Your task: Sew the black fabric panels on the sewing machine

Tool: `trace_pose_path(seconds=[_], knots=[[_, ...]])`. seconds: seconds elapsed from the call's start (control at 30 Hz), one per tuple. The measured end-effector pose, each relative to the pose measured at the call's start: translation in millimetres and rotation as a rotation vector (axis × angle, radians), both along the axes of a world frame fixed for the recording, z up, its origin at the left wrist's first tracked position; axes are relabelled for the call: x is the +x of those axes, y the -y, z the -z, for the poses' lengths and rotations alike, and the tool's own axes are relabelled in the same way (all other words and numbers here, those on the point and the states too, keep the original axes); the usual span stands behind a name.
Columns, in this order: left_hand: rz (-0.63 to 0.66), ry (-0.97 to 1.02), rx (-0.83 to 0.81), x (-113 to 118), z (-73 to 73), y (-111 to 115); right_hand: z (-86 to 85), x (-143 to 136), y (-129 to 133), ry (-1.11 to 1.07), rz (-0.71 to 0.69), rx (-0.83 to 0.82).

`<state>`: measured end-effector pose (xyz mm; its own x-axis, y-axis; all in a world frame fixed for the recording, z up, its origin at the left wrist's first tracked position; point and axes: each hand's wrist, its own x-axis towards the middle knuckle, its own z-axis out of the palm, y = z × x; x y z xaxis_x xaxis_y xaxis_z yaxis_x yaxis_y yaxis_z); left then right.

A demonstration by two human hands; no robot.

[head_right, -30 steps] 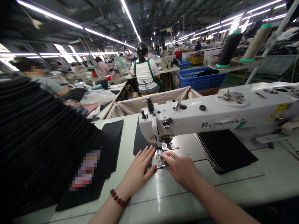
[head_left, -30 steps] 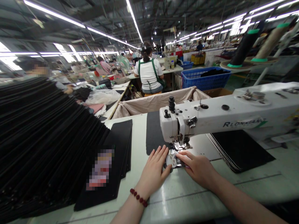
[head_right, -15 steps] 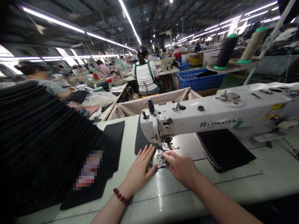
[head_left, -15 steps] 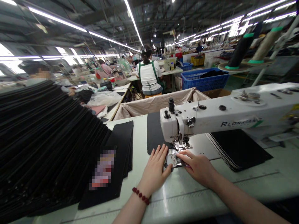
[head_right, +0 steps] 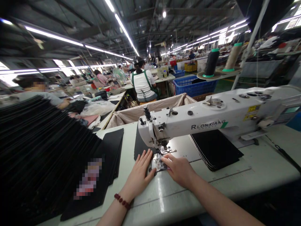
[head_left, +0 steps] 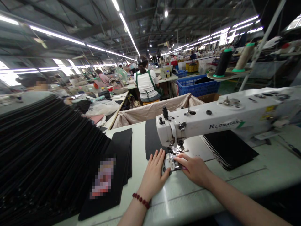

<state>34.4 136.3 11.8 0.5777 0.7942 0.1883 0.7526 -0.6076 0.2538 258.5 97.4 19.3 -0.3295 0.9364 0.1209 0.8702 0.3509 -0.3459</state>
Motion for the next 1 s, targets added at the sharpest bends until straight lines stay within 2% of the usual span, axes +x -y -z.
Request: trace_pose_path(seconds=[0.5,0.57,0.67,0.77,0.83,0.9,1.0], knots=[[0.015,0.001,0.063,0.9,4.5,-2.3,-7.3,-1.5,3.4,-0.066,0.011,0.004],[-0.007,0.004,0.086,2.1,0.2,-0.6,-7.1,-1.0,3.7,-0.074,0.014,0.007],[-0.108,0.023,0.136,2.9,-14.9,6.1,-6.8,0.4,4.9,-0.081,0.023,0.018],[-0.25,0.041,0.165,3.6,-31.0,20.7,-6.5,2.2,6.9,-0.09,0.035,0.032],[-0.284,0.026,0.171,4.4,-34.4,35.9,-6.3,3.8,7.6,-0.097,0.041,0.039],[-0.277,-0.033,0.165,3.7,-29.4,55.9,-6.5,5.6,7.1,-0.108,0.04,0.044],[-0.289,-0.176,0.095,-5.6,-10.1,93.5,-9.0,8.2,4.4,-0.126,0.014,0.041]])
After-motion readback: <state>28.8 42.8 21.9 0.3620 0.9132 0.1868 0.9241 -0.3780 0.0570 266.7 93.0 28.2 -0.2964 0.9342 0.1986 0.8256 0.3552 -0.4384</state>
